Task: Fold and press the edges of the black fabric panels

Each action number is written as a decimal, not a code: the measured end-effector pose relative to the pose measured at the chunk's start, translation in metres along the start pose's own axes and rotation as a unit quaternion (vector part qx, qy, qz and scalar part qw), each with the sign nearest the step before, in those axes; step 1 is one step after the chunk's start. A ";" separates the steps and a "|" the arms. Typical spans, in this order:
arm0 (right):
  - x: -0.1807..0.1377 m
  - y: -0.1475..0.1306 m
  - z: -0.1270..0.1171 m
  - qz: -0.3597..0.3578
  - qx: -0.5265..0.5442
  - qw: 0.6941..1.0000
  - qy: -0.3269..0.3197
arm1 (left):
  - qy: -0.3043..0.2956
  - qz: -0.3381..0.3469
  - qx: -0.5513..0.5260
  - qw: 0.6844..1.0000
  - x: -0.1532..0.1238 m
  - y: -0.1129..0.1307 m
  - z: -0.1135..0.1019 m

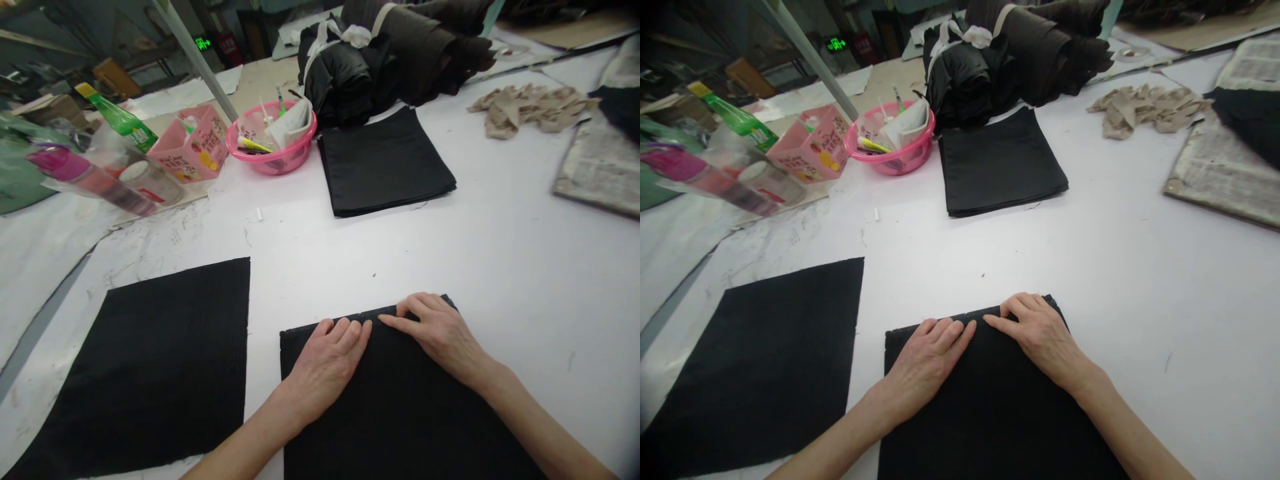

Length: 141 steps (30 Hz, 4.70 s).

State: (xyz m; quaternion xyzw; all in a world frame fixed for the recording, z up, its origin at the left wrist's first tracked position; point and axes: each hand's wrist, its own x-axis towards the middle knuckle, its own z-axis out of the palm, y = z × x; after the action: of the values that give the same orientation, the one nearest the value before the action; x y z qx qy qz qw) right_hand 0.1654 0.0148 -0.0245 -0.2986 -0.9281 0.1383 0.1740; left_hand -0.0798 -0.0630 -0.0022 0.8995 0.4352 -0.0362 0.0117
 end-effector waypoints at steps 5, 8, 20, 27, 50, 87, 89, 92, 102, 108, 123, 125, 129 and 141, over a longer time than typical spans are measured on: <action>-0.004 0.006 -0.005 0.014 0.027 1.000 0.005 | 0.005 0.009 0.005 1.000 0.005 0.001 -0.001; -0.007 0.009 -0.008 0.018 0.043 0.999 0.002 | 0.004 0.010 0.000 1.000 0.007 0.001 0.000; -0.013 0.011 -0.008 0.020 0.023 0.999 0.009 | -0.003 0.013 0.002 1.000 0.012 0.003 0.000; -0.013 0.014 -0.012 0.015 0.017 1.000 0.009 | -0.013 0.016 -0.003 1.000 0.020 0.004 -0.004; -0.026 0.028 -0.026 0.008 -0.006 1.000 0.008 | -0.006 0.027 -0.021 0.999 0.043 0.013 -0.004; -0.046 0.039 -0.039 0.048 -0.040 0.997 0.035 | 0.003 0.032 -0.027 0.999 0.066 0.025 -0.004; -0.045 0.039 -0.040 0.043 -0.044 0.998 0.032 | 0.012 0.034 -0.025 0.999 0.067 0.026 -0.004; -0.044 0.038 -0.043 0.035 -0.051 0.998 0.024 | 0.018 0.039 -0.016 0.999 0.071 0.028 -0.006; -0.049 0.043 -0.043 0.045 -0.054 0.997 0.019 | 0.021 0.030 -0.015 0.999 0.083 0.037 -0.005; -0.052 0.046 -0.044 0.055 -0.033 0.997 0.042 | 0.040 0.048 -0.012 0.998 0.087 0.041 -0.004; -0.058 0.047 -0.042 0.083 -0.006 0.994 0.065 | 0.068 0.050 -0.023 0.996 0.100 0.047 -0.010; -0.061 0.050 -0.042 0.095 0.019 0.993 0.074 | 0.072 0.047 -0.027 0.996 0.101 0.048 -0.009; -0.067 0.053 -0.048 0.142 0.064 0.983 0.093 | 0.077 0.047 -0.033 0.995 0.101 0.048 -0.007; -0.058 0.048 -0.044 0.107 0.040 0.989 0.094 | 0.078 0.048 -0.036 0.995 0.100 0.046 -0.011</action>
State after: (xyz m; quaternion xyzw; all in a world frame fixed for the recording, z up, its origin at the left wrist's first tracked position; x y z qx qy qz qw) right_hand 0.2512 0.0243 -0.0160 -0.4006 -0.8642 0.1644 0.2563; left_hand 0.0183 -0.0128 0.0010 0.9185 0.3921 0.0504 0.0114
